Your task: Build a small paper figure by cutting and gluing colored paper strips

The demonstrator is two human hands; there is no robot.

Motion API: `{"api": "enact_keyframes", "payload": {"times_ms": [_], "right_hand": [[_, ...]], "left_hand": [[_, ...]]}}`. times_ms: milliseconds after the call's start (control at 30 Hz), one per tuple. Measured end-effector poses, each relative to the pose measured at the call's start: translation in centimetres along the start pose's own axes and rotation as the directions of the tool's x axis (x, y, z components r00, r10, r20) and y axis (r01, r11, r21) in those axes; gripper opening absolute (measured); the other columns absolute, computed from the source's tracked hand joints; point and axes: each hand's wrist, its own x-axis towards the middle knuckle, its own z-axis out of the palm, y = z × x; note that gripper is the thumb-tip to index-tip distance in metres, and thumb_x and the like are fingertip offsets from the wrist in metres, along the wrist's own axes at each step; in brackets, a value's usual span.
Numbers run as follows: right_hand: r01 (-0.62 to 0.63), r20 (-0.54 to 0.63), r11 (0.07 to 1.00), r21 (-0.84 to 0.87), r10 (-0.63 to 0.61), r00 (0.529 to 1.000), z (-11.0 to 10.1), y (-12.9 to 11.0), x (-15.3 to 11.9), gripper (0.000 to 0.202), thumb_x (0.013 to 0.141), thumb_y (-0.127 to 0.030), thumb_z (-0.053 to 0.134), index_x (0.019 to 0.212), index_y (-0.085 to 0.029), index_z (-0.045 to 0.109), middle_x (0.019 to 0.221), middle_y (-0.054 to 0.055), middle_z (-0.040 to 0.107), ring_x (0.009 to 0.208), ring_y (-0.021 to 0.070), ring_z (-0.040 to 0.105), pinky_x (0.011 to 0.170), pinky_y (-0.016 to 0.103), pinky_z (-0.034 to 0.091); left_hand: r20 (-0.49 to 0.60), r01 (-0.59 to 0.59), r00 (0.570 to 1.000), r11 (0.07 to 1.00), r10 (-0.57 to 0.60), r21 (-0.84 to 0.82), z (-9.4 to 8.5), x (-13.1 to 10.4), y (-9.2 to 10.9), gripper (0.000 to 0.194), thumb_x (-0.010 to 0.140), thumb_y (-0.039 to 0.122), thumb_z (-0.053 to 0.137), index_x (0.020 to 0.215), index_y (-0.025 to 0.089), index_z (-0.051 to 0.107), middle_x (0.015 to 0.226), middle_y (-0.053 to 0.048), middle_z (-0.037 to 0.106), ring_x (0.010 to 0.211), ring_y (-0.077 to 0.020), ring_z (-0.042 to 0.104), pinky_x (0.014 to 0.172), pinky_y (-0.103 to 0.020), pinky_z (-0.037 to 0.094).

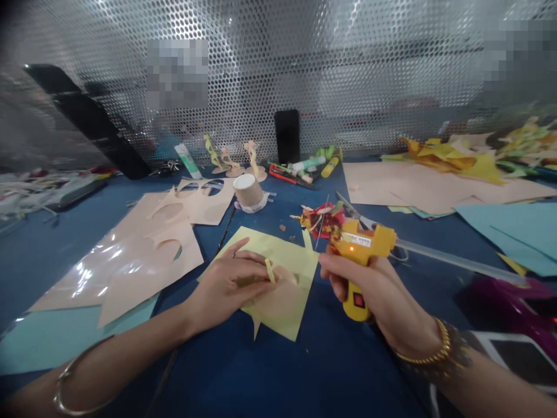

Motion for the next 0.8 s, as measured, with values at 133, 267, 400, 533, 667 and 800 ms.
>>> {"api": "enact_keyframes", "payload": {"times_ms": [133, 267, 400, 533, 667, 800], "right_hand": [[0.060, 0.009, 0.997, 0.039, -0.060, 0.998, -0.4, -0.8, -0.1, 0.036, 0.073, -0.051, 0.068, 0.062, -0.019, 0.057, 0.047, -0.004, 0.051, 0.047, 0.0087, 0.045, 0.044, 0.018, 0.033], [0.131, -0.028, 0.979, 0.155, -0.128, 0.991, -0.8, -1.7, -0.2, 0.033, 0.071, -0.047, 0.071, 0.060, -0.018, 0.057, 0.044, -0.004, 0.050, 0.043, 0.0072, 0.044, 0.043, 0.018, 0.033], [0.250, -0.098, 0.923, 0.292, -0.231, 0.968, -1.1, -2.5, -0.3, 0.029, 0.068, -0.041, 0.073, 0.063, -0.018, 0.057, 0.049, -0.005, 0.053, 0.042, 0.0072, 0.044, 0.042, 0.019, 0.033], [0.305, -0.111, 0.899, 0.314, -0.284, 0.952, -1.5, -2.7, -0.2, 0.029, 0.074, -0.042, 0.068, 0.064, -0.017, 0.056, 0.044, -0.004, 0.050, 0.042, 0.0086, 0.043, 0.043, 0.021, 0.032], [0.322, -0.115, 0.896, 0.304, -0.301, 0.947, -1.7, -2.4, 0.2, 0.031, 0.074, -0.043, 0.068, 0.063, -0.017, 0.056, 0.041, -0.004, 0.049, 0.039, 0.0082, 0.041, 0.041, 0.021, 0.028], [0.319, -0.086, 0.904, 0.284, -0.308, 0.948, -1.6, -2.1, 0.2, 0.031, 0.075, -0.042, 0.066, 0.063, -0.017, 0.055, 0.042, -0.005, 0.049, 0.039, 0.0074, 0.041, 0.042, 0.021, 0.028]], "left_hand": [[0.022, 0.053, 0.998, 0.999, -0.053, -0.001, 0.2, 0.1, 0.3, 0.004, 0.076, 0.028, 0.072, 0.075, 0.025, 0.072, 0.082, 0.004, 0.075, 0.093, -0.0162, 0.065, 0.113, -0.044, 0.014], [0.025, 0.112, 0.993, 0.994, -0.112, -0.018, -0.3, -0.2, 0.8, 0.016, 0.064, 0.033, 0.081, 0.075, 0.026, 0.071, 0.088, 0.003, 0.074, 0.101, -0.0211, 0.062, 0.114, -0.047, 0.014], [-0.153, 0.134, 0.978, 0.988, -0.144, -0.075, -2.5, 0.5, 1.1, 0.023, 0.084, 0.038, 0.057, 0.099, 0.025, 0.067, 0.107, -0.005, 0.069, 0.104, -0.0237, 0.060, 0.098, -0.044, 0.040], [-0.145, 0.051, 0.988, 0.999, -0.053, -0.018, -3.5, 4.8, 1.5, 0.021, 0.088, 0.035, 0.053, 0.095, 0.024, 0.070, 0.102, -0.006, 0.070, 0.097, -0.0230, 0.061, 0.087, -0.036, 0.044], [0.025, -0.088, 0.996, 0.995, 0.089, -0.047, -1.2, 10.2, 1.5, 0.013, 0.077, 0.027, 0.069, 0.088, 0.023, 0.073, 0.091, -0.005, 0.072, 0.086, -0.0210, 0.063, 0.082, -0.033, 0.044], [0.082, -0.104, 0.990, 0.982, 0.118, -0.156, 1.3, 13.0, 0.9, 0.013, 0.073, 0.024, 0.075, 0.083, 0.017, 0.070, 0.079, -0.002, 0.068, 0.072, -0.0165, 0.061, 0.077, -0.035, 0.047]]}}
